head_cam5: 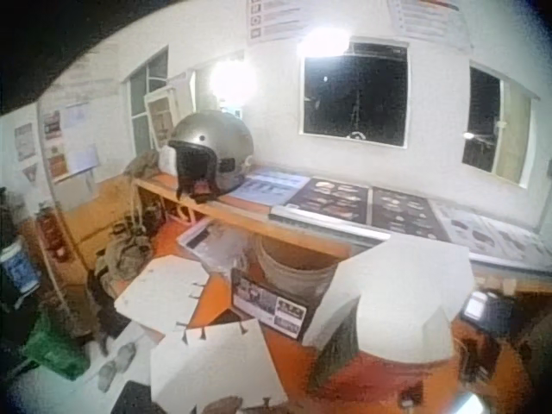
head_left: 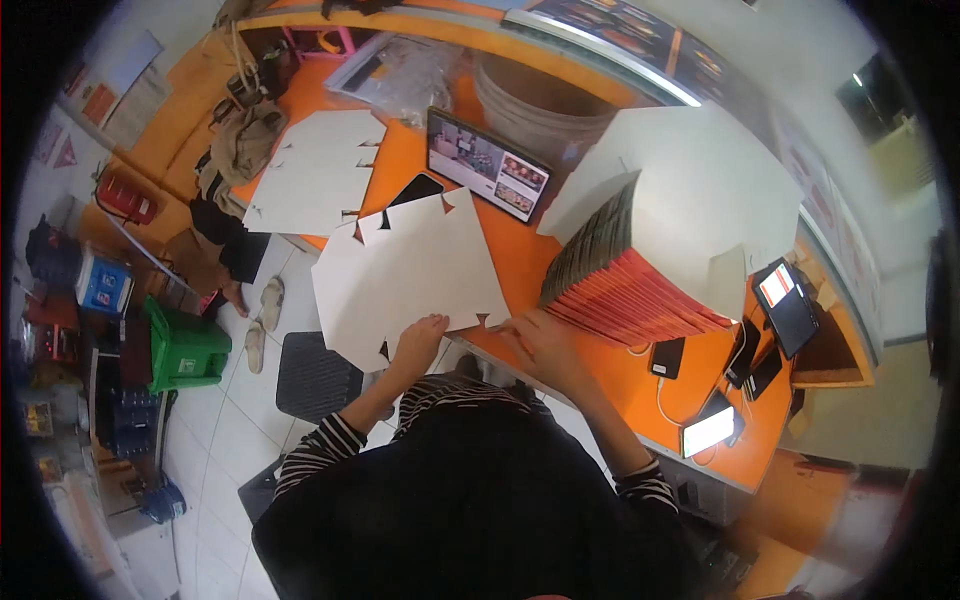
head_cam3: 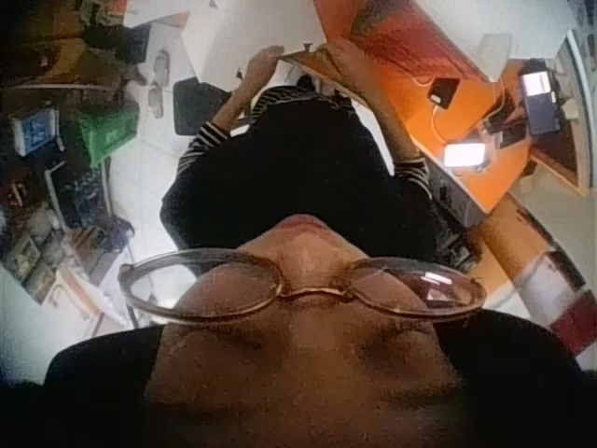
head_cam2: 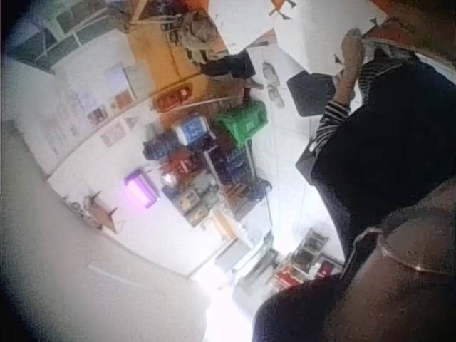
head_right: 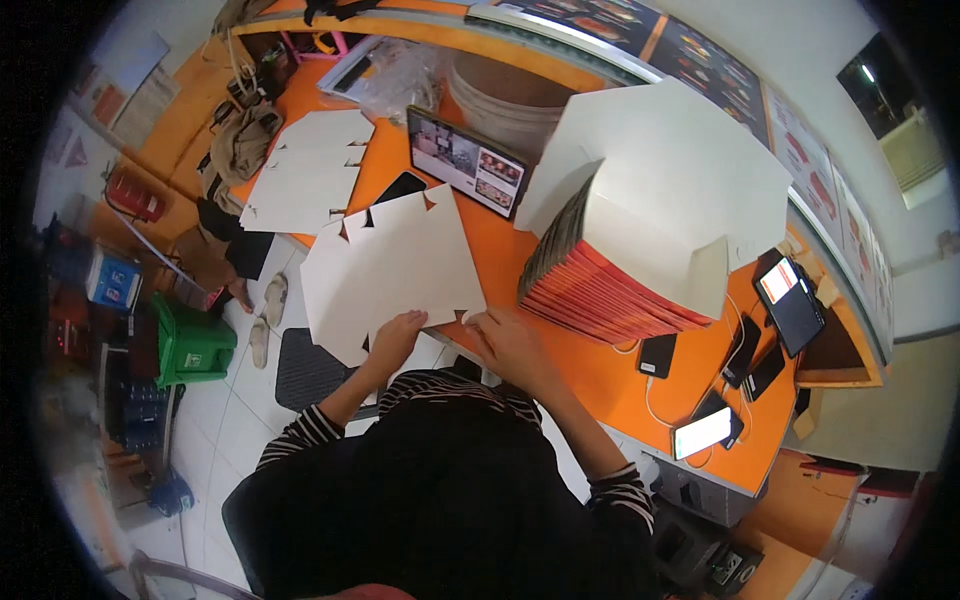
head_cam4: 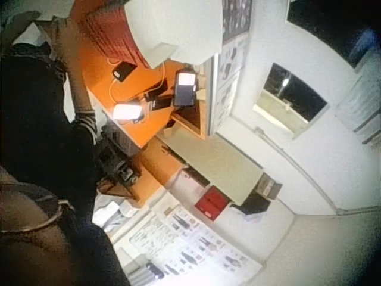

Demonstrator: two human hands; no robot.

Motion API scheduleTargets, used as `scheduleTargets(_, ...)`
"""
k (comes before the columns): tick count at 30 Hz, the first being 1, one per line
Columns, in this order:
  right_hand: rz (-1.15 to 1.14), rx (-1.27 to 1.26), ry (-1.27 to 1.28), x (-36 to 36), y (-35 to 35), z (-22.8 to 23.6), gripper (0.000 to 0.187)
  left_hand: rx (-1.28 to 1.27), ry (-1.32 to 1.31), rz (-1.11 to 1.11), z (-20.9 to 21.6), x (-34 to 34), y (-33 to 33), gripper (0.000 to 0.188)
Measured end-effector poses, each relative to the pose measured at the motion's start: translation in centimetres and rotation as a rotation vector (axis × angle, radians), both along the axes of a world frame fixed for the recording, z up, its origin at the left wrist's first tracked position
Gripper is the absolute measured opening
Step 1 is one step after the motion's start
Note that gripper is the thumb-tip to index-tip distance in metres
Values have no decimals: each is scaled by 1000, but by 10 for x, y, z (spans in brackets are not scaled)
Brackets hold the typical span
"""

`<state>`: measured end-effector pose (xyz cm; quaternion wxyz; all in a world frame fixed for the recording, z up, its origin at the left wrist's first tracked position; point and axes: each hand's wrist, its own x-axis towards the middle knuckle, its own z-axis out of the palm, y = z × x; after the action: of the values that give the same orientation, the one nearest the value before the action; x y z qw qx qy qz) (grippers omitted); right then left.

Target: The person assembles flat-packed cardboard boxes by folding the sides and inserting tabs to form the container. They repeatedly pick up a flat sheet, fold it into a box shape, and place the finished unit on a growing stack on the counter.

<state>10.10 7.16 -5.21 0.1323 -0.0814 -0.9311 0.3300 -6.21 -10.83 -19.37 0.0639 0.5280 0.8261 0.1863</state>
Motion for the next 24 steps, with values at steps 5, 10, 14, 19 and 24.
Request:
scheduleTargets(5, 61, 145, 114, -38, -6, -76, 24, 70, -258, -1, 36, -33, -5, 14)
scheduleTargets(10, 244, 26, -207, -53, 8, -94, 27, 40, -651, 56, 61, -51, -8, 16)
scheduleTargets(14, 96, -614, -17, -65, 20, -66, 18, 360, -925, 225, 75, -61, -22, 14)
scheduleTargets(19, 210, -630, 434, -99, 6, -47, 15, 714, -1341, 433, 113, -53, -39, 11)
scheduleTargets(24, 269, -75, 617, -124, -34, 3, 15, 961, -893, 406, 134, -31, -30, 14)
